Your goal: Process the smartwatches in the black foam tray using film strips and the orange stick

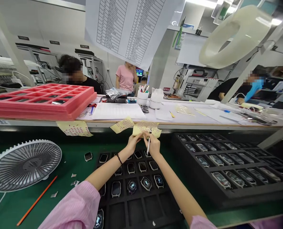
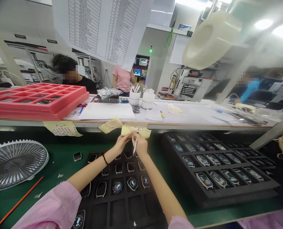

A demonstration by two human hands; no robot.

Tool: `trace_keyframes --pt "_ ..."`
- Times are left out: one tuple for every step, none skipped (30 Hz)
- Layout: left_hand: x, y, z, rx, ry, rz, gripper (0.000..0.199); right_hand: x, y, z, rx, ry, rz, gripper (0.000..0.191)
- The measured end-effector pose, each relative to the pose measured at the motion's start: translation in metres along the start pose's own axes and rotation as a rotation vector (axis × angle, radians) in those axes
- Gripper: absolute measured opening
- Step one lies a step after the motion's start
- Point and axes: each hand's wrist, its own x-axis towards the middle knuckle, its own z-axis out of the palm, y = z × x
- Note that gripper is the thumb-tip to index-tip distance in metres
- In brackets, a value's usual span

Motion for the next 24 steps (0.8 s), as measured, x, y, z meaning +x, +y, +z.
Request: trace_keyframes --pt "-0.0009 0.0 0.0006 0.003 0.007 0.02 0.043 0.0003 0.0003 0.0021 0.0 0.014 -0.002 0.017" --pt "-0.0018 0.0005 0.0011 0.01 0.015 0.04 0.043 0.0005 0.0007 0.0041 0.002 0.026 0.001 0.017" --pt "-0.0026 0.0011 0.0016 0.021 0.022 0.058 0.043 0.0006 0.0012 0.0057 0.004 0.037 0.004 0.017" --pt "-0.0033 0.0019 0.0019 0.036 0.03 0.076 0.042 0.0006 0.0018 0.007 0.007 0.046 0.007 0.018" --pt "-0.0039 0.0027 0.0022 0.054 0.038 0.094 0.041 0.0006 0.0024 0.0079 0.009 0.054 0.008 0.018" --pt "-0.0045 0.0034 0.0023 0.074 0.044 0.111 0.039 0.0006 0.003 0.0085 0.01 0.062 0.008 0.018" --pt "-0.005 0.0041 0.0024 0.094 0.048 0.127 0.038 0.0006 0.0035 0.0088 0.009 0.068 0.005 0.018" --pt "-0.0056 0.0046 0.0024 0.113 0.05 0.144 0.036 0.0005 0.004 0.0089 0.008 0.073 0.001 0.017" --pt "-0.0061 0.0051 0.0024 0.132 0.049 0.16 0.035 0.0004 0.0044 0.0088 0.009 0.076 -0.005 0.017" --pt "-0.0067 0.0054 0.0024 0.151 0.048 0.176 0.034 0.0003 0.0048 0.0087 0.011 0.077 -0.011 0.017" --pt "-0.0072 0.0057 0.0025 0.168 0.045 0.191 0.033 0.0001 0.0051 0.0086 0.013 0.078 -0.018 0.018" --pt "-0.0076 0.0058 0.0025 0.185 0.042 0.205 0.032 -0.0001 0.0055 0.0084 0.016 0.078 -0.022 0.018" --pt "-0.008 0.0059 0.0026 0.201 0.039 0.219 0.031 -0.0003 0.0058 0.0083 0.016 0.079 -0.024 0.017" --pt "-0.0082 0.006 0.0027 0.217 0.036 0.232 0.03 -0.0004 0.0061 0.0082 0.014 0.078 -0.025 0.017" --pt "-0.0083 0.006 0.0028 0.231 0.034 0.245 0.029 -0.0005 0.0064 0.0082 0.008 0.076 -0.026 0.017" --pt "-0.0082 0.006 0.0029 0.245 0.031 0.258 0.029 -0.0005 0.0067 0.0082 0.0 0.074 -0.025 0.017" --pt "-0.0081 0.0059 0.0029 0.258 0.027 0.269 0.028 -0.0003 0.0069 0.0083 -0.008 0.072 -0.025 0.017" --pt "-0.008 0.0059 0.0028 0.271 0.024 0.28 0.027 0.0 0.0071 0.0084 -0.014 0.069 -0.026 0.017" --pt "-0.0079 0.006 0.0026 0.283 0.022 0.288 0.027 0.0004 0.0072 0.0087 -0.019 0.068 -0.031 0.017" --pt "-0.0079 0.006 0.0022 0.296 0.02 0.295 0.026 0.0008 0.0071 0.0089 -0.022 0.068 -0.036 0.017" --pt "-0.0078 0.0062 0.0017 0.31 0.018 0.302 0.026 0.0012 0.007 0.0092 -0.023 0.069 -0.042 0.016" --pt "-0.0079 0.0063 0.0011 0.323 0.016 0.307 0.025 0.0016 0.0067 0.0095 -0.026 0.07 -0.046 0.016" --pt "-0.0079 0.0064 0.0005 0.337 0.014 0.312 0.024 0.0019 0.0063 0.0098 -0.029 0.07 -0.05 0.016" --pt "-0.0079 0.0065 0.0 0.351 0.012 0.316 0.024 0.0022 0.0058 0.0101 -0.034 0.072 -0.051 0.016"
